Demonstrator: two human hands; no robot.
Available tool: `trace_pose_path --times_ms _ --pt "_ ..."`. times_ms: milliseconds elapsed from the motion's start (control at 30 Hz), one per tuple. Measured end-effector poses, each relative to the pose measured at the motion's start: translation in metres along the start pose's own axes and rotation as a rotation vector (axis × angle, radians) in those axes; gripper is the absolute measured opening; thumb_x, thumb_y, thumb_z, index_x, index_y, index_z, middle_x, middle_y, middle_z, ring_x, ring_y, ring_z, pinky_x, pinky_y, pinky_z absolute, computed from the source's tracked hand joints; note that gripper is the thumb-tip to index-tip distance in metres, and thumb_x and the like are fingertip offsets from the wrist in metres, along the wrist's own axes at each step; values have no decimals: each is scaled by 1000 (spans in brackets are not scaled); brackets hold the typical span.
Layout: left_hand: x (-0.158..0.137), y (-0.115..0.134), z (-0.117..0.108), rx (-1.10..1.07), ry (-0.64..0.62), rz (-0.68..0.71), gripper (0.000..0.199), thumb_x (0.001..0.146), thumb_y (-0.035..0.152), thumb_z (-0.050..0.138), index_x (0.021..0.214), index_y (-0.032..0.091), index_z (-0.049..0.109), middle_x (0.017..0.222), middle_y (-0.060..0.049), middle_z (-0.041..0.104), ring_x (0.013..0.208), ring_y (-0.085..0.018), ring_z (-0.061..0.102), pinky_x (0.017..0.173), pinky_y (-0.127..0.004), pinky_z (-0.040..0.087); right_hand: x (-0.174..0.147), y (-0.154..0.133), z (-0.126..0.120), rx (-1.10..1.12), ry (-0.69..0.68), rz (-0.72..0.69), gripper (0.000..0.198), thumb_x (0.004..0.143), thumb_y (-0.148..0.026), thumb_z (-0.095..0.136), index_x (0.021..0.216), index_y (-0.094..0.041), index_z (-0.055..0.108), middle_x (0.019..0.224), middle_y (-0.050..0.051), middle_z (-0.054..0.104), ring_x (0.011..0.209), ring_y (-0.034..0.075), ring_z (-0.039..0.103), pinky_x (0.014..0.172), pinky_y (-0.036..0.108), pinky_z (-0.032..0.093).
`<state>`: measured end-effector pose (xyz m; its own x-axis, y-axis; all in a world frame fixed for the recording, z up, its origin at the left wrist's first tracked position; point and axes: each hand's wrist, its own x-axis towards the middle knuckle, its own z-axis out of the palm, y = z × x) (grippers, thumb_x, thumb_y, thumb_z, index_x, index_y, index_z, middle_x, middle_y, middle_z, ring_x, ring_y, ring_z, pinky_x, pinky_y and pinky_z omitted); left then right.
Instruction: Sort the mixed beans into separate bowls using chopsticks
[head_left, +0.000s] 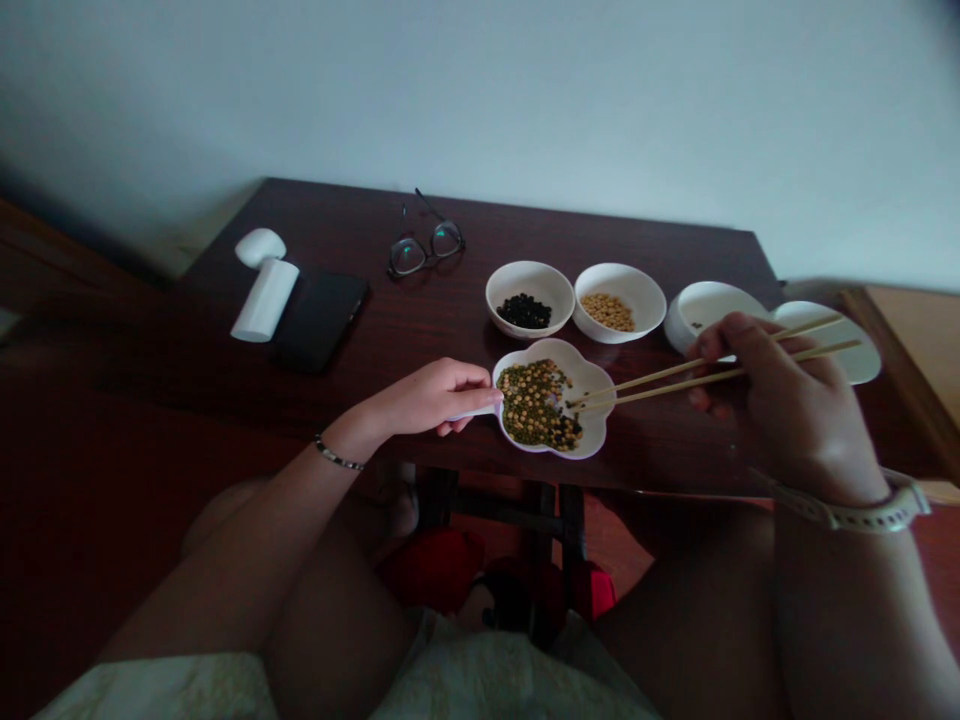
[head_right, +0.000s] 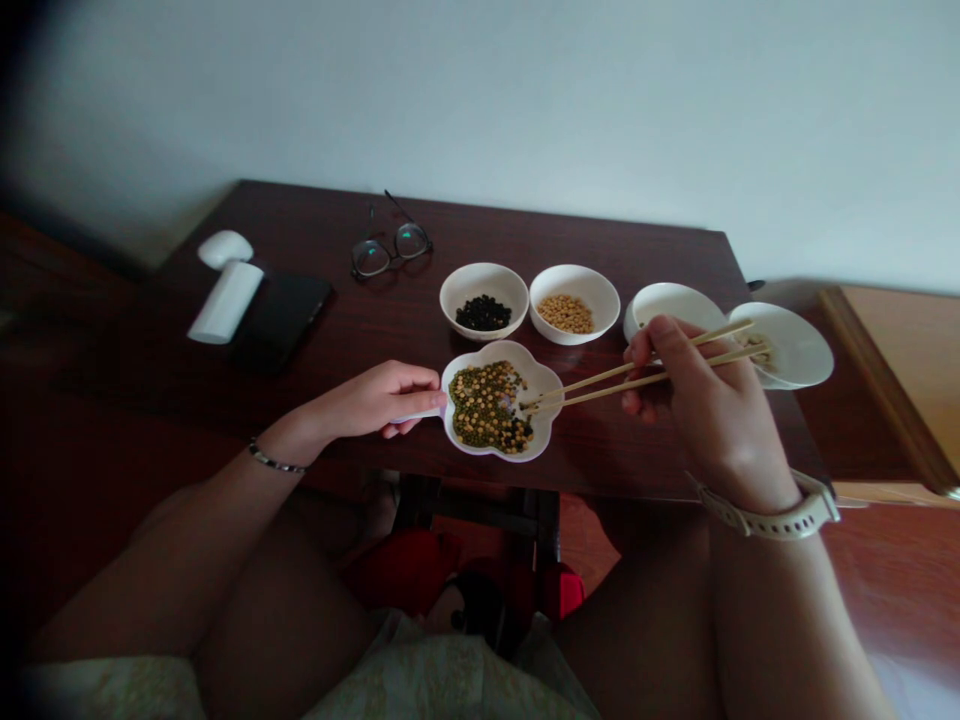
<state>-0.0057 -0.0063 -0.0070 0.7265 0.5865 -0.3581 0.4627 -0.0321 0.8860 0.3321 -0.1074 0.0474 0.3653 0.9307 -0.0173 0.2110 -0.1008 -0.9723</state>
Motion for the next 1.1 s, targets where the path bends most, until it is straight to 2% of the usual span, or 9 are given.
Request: trace_pose_path --times_ms 233,633,833,967,1100 --pt "0 1 0 -12 -5 -1 35 104 49 68 86 19 65 64 2 62 49 -8 55 48 -19 42 3 6 -3 9 -4 16 39 104 -52 70 80 -21 67 70 2 65 50 10 58 39 18 41" --pt "-1 2 0 -8 -13 12 37 105 49 66 85 19 65 64 2 63 49 -8 56 48 -19 42 3 7 -1 32 2 -21 38 105 -47 70 80 -20 65 77 1 62 50 9 59 37 17 40" --pt "0 1 1 -9 -8 7 35 105 48 66 87 18 65 65 2 63 49 -8 56 47 -19 42 6 12 -4 43 -35 3 38 105 -50 71 82 -20 68 75 1 62 51 10 60 40 19 44" --pt "0 2 1 -4 -6 -2 34 105 47 66 87 18 65 65 3 63 50 -8 56 47 -18 42 7 15 -4 58 -46 -20 40 107 -50 70 82 -20 68 83 1 63 54 9 61 43 19 46" --pt "-1 3 1 -3 -4 -2 34 105 47 66 87 18 65 65 3 62 49 -8 56 47 -18 42 7 14 -3 42 -48 -19 39 108 -49 68 82 -19 67 82 1 62 52 8 60 40 19 44"
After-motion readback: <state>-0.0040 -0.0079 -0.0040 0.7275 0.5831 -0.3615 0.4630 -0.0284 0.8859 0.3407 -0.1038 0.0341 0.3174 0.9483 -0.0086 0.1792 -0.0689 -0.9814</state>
